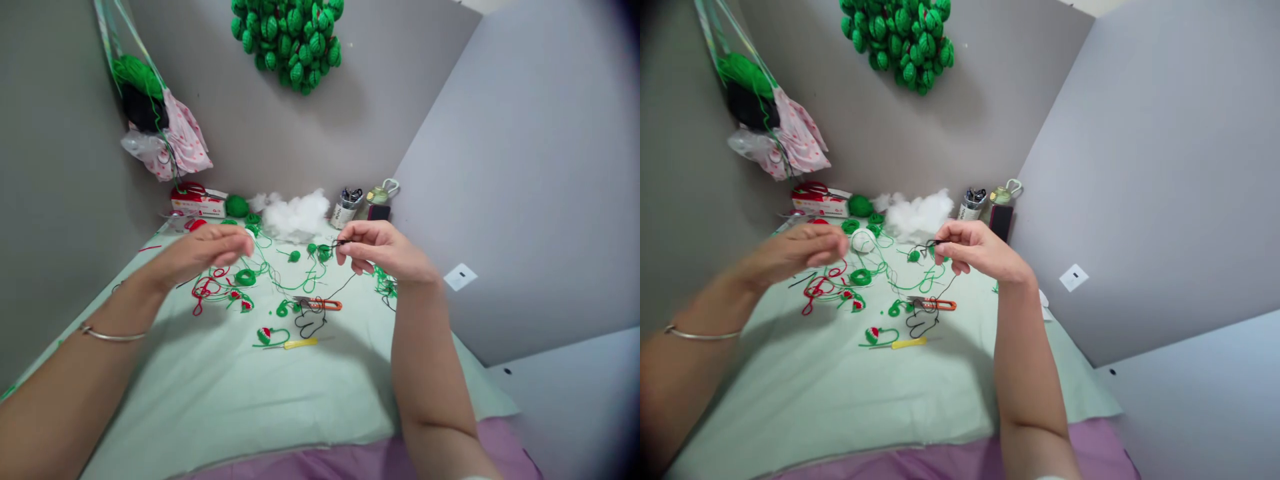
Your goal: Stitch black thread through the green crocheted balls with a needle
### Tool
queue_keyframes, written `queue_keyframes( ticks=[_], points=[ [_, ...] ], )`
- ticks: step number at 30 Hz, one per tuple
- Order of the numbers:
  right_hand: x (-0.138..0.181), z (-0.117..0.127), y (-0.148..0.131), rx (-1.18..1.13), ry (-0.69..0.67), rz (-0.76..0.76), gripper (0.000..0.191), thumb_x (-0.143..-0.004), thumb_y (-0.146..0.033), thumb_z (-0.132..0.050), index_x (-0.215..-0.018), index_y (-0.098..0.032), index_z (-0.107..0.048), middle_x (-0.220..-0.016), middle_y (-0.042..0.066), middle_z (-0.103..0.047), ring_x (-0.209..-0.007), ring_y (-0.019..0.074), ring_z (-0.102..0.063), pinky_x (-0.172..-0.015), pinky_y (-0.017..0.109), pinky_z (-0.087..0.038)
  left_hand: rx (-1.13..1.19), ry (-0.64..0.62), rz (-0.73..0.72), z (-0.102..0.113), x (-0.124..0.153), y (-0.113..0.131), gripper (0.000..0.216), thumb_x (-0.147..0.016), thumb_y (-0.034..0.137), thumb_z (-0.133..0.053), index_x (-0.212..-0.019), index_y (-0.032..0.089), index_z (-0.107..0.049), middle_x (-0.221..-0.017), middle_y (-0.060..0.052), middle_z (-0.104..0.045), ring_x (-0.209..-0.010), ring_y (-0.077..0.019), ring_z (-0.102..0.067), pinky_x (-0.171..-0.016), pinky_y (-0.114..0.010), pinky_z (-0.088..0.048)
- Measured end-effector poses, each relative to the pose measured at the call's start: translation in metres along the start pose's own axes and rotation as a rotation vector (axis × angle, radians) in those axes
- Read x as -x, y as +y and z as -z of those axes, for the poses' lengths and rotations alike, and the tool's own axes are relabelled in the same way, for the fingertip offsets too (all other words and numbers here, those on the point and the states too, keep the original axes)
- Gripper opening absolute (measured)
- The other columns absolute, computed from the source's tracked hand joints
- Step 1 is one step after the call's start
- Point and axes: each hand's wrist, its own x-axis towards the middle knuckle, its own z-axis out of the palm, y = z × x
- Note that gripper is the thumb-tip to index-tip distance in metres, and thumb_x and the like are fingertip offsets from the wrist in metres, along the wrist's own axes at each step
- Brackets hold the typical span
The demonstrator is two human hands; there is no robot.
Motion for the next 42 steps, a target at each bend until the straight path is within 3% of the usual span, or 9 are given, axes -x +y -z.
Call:
queue_keyframes(
  ticks=[9, 13, 17, 22, 26, 28, 31, 36, 42],
  points=[
    [0.014, 0.052, 0.03, 0.17, 0.127, -0.14, 0.023, -0.086, -0.038, -0.072, -0.085, -0.016, -0.065, -0.08, 0.003, -0.068, -0.052, 0.006, -0.049, -0.046, 0.022, -0.037, -0.663, 0.794, 0.131, 0.134, 0.047, -0.038, 0.037, -0.088, 0.049, -0.053, -0.088, 0.018, -0.075, -0.057, 0.003, -0.051, -0.06, -0.0114, -0.045, -0.06, -0.032, -0.023],
    [0.018, 0.061, 0.036, 0.153, 0.188, -0.13, 0.021, -0.086, -0.035, -0.072, -0.086, -0.016, -0.065, -0.08, 0.003, -0.068, -0.05, 0.0051, -0.046, -0.048, 0.022, -0.038, -0.667, 0.5, 0.293, 0.171, 0.045, -0.082, 0.036, -0.066, 0.055, -0.068, -0.073, 0.021, -0.076, -0.058, -0.001, -0.062, -0.059, -0.0156, -0.057, -0.056, -0.028, -0.033],
    [0.015, 0.051, 0.028, 0.072, 0.176, -0.076, 0.019, -0.087, -0.034, -0.074, -0.086, -0.017, -0.065, -0.078, 0.002, -0.068, -0.049, 0.0046, -0.043, -0.046, 0.022, -0.037, -0.705, 0.488, 0.214, 0.137, 0.017, -0.08, 0.044, -0.045, 0.046, -0.084, -0.082, 0.023, -0.078, -0.076, -0.004, -0.07, -0.066, -0.0186, -0.059, -0.059, -0.028, -0.04],
    [0.003, 0.019, 0.013, 0.011, 0.074, -0.016, 0.018, -0.089, -0.033, -0.072, -0.086, -0.016, -0.064, -0.076, 0.002, -0.067, -0.048, 0.0044, -0.041, -0.044, 0.021, -0.034, -0.617, 0.442, -0.023, 0.019, -0.013, -0.026, 0.048, -0.078, 0.048, -0.072, -0.118, 0.021, -0.073, -0.088, -0.004, -0.066, -0.075, -0.0173, -0.055, -0.068, -0.03, -0.041],
    [-0.005, -0.006, 0.003, 0.006, -0.03, 0.022, 0.018, -0.091, -0.033, -0.069, -0.086, -0.016, -0.063, -0.076, 0.001, -0.067, -0.049, 0.0041, -0.043, -0.044, 0.021, -0.032, -0.134, -0.047, 0.061, -0.06, -0.015, -0.01, 0.087, -0.077, 0.04, -0.079, -0.154, 0.03, -0.039, -0.095, -0.003, -0.068, -0.081, -0.0186, -0.061, -0.072, -0.031, -0.047],
    [-0.006, -0.011, 0.001, 0.009, -0.051, 0.036, 0.019, -0.092, -0.033, -0.068, -0.086, -0.016, -0.063, -0.075, 0.001, -0.067, -0.049, 0.004, -0.043, -0.045, 0.021, -0.032, 0.008, -0.301, 0.095, -0.074, -0.013, -0.012, 0.076, -0.082, 0.042, -0.076, -0.15, 0.032, -0.043, -0.099, -0.004, -0.069, -0.081, -0.0175, -0.063, -0.072, -0.031, -0.048],
    [-0.004, -0.006, 0.002, 0.004, -0.034, 0.027, 0.019, -0.091, -0.034, -0.069, -0.087, -0.016, -0.063, -0.076, 0.001, -0.067, -0.05, 0.0043, -0.042, -0.045, 0.021, -0.032, 0.023, -0.391, 0.083, -0.061, -0.012, -0.016, 0.032, -0.095, 0.049, -0.058, -0.112, 0.025, -0.072, -0.067, 0.001, -0.057, -0.063, -0.0129, -0.052, -0.064, -0.027, -0.04],
    [0.002, 0.01, 0.004, 0.033, 0.001, -0.017, 0.02, -0.09, -0.034, -0.069, -0.084, -0.017, -0.062, -0.076, 0.002, -0.066, -0.051, 0.0052, -0.04, -0.045, 0.022, -0.032, -0.028, 0.014, 0.021, 0.0, -0.011, -0.017, 0.034, -0.096, 0.051, -0.056, -0.086, 0.022, -0.069, -0.053, 0.005, -0.032, -0.051, -0.0116, -0.029, -0.053, -0.027, -0.025],
    [0.009, 0.019, 0.0, 0.179, 0.027, -0.07, 0.016, -0.091, -0.03, -0.064, -0.082, -0.016, -0.062, -0.077, 0.002, -0.065, -0.052, 0.0052, -0.041, -0.046, 0.022, -0.032, -0.55, 0.366, 0.104, 0.086, 0.005, -0.044, 0.031, -0.089, 0.045, -0.06, -0.081, 0.017, -0.073, -0.051, 0.005, -0.041, -0.051, -0.0087, -0.035, -0.053, -0.029, -0.021]
  ],
)
